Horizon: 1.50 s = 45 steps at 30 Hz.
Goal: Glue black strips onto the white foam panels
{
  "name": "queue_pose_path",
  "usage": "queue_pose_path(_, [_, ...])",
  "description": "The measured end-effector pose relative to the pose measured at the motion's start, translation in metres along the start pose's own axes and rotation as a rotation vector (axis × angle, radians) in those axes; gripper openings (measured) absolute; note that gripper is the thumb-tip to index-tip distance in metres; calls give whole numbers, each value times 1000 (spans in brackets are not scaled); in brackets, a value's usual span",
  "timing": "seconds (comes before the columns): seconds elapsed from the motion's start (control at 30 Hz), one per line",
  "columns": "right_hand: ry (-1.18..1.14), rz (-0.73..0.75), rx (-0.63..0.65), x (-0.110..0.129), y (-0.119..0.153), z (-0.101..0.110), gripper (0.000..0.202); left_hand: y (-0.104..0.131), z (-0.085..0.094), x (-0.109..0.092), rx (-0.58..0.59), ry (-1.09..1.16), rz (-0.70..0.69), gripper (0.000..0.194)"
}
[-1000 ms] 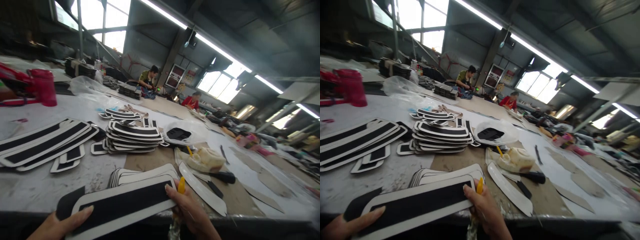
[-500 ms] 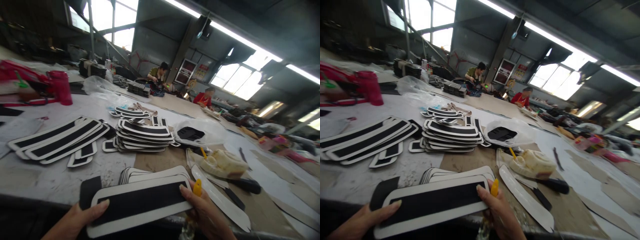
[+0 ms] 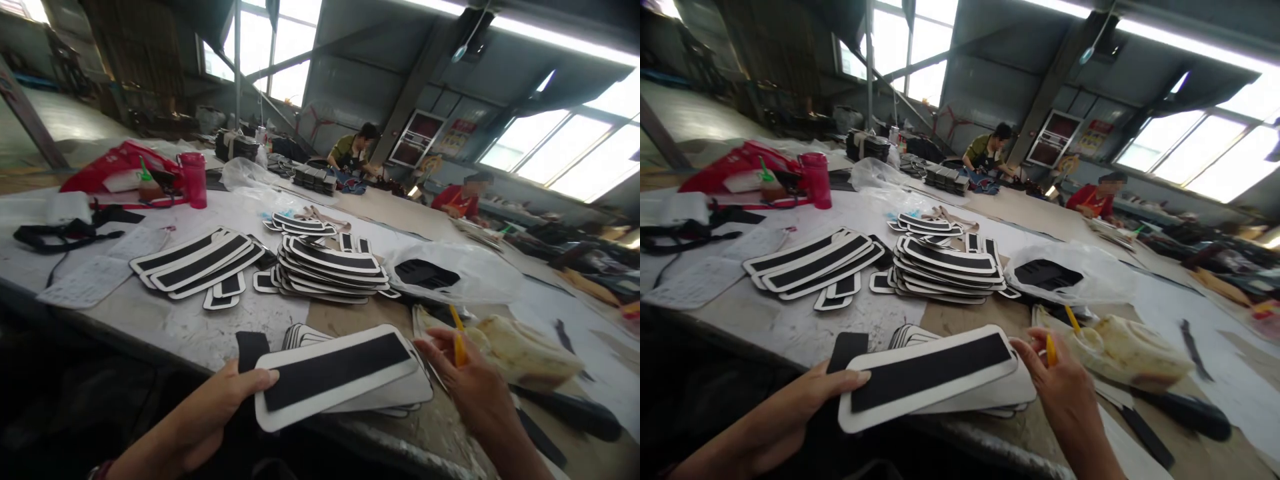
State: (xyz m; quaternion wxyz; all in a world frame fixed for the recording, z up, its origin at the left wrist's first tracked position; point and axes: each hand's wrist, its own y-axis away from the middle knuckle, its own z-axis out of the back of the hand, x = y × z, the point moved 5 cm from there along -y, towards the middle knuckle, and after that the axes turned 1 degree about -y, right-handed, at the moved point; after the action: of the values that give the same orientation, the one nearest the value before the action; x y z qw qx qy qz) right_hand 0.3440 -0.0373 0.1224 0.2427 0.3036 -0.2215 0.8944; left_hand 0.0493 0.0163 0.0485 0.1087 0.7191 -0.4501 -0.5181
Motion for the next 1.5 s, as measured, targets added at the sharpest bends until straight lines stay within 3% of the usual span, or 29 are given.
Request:
queue_pose_path(0.07, [105,225,-86,22,11,1,31,1,0,4,-37,-12,4,24])
queue_pose_path(0.1, [77,337,-30,35,20,-6,25,1,0,6,-61,-22,-3,24])
queue_pose_path(0.23, [-107,650,452,81,77,-61,12,4,-7,9,-49,-17,-69,27])
queue_pose_path(0.3, [-109,731,481,95,97,-82,14,7,-10,10,-40,-19,-84,34])
queue_pose_path(0.4, [-74,809,406,103,112,-97,15,12,-7,12,-100,-31,-112,39])
queue_pose_path(0.53, [-52,851,371,105,116,-99,15,15,-4,14,-110,-61,-172,29])
queue_pose_path(0.77, [-85,673,497,107,112,-101,8,22,-4,15,-139,-89,-180,26])
queue_pose_path(0.97, [-41,680,474,108,112,-103,7,28,-7,16,-94,-57,-173,28])
queue_pose_path(1.07, [-17,771,499,111,112,-100,9,28,-6,17,-78,-20,-162,22])
queue_pose_path(1.17, [101,964,521,118,115,-96,13,27,-4,17,-71,-2,-179,20])
queue_pose_path(1.37, [341,1257,446,128,121,-94,15,25,-6,16,-55,-14,-183,18])
queue_pose_path(1.5, [385,1316,374,139,122,-97,17,26,-1,15,-162,-60,-186,18])
